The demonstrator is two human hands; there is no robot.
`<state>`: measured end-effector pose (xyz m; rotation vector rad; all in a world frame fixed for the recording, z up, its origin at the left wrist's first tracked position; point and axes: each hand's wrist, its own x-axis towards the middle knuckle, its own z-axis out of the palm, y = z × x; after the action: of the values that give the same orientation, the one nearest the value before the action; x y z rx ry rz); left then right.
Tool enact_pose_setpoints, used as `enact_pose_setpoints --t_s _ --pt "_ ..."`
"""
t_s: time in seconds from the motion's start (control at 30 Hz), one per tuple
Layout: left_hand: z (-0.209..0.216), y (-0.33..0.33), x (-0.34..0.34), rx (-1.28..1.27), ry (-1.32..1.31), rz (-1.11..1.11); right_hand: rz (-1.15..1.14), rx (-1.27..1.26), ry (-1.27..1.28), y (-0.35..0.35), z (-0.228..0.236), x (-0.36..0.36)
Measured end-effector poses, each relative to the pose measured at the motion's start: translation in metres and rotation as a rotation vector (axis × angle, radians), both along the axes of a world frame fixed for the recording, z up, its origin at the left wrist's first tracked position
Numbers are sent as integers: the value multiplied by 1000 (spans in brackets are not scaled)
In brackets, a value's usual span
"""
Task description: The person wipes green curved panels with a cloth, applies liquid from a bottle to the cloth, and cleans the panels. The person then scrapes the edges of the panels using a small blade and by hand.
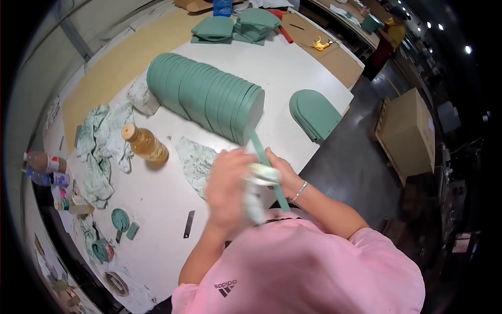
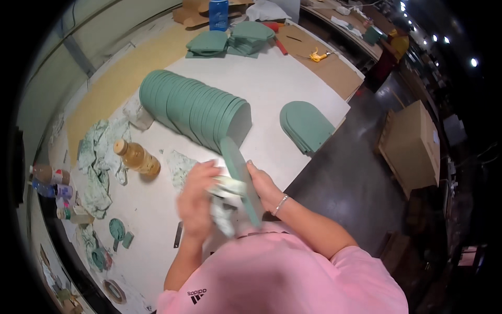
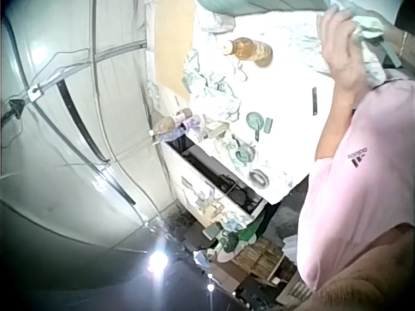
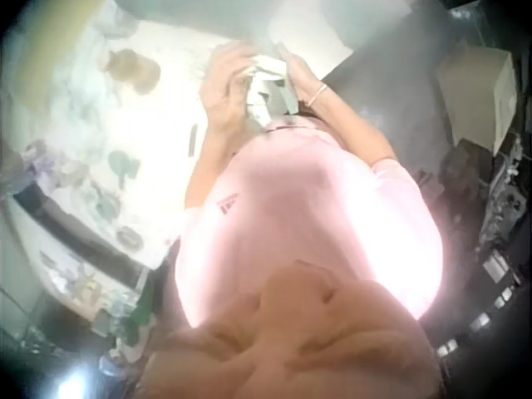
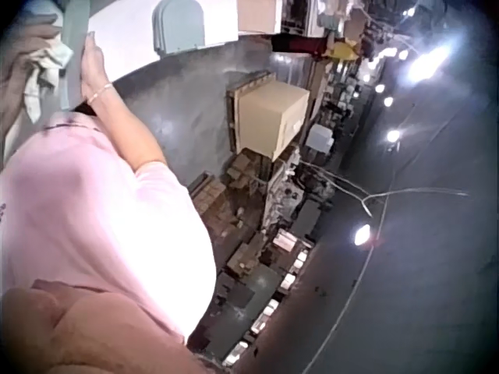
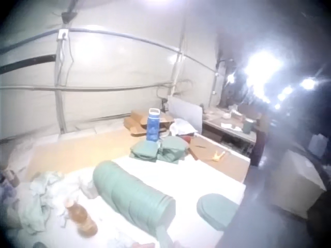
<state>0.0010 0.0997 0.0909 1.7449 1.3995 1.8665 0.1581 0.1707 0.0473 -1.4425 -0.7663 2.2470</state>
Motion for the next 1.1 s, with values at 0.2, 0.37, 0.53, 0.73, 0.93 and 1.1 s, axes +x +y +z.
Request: enact_pose_setpoints --t_s 0.2,0.37,0.53,0.73,0.93,1.1 --pt "0 34 -26 -289 -130 -306 305 271 -217 -2 -4 -6" --pt "-62 38 -31 -758 -532 -396 512 1191 -326 17 16 -18" --pt "-27 35 -41 -437 -962 -117 470 1787 -716 45 27 7" --pt "-1 7 -5 -443 283 -129 355 2220 -647 48 43 13" --pt "-35 -36 22 -413 15 -133 332 2303 -585 27 42 38" --pt "-73 -47 14 -511 192 -196 229 2256 -660 22 36 64"
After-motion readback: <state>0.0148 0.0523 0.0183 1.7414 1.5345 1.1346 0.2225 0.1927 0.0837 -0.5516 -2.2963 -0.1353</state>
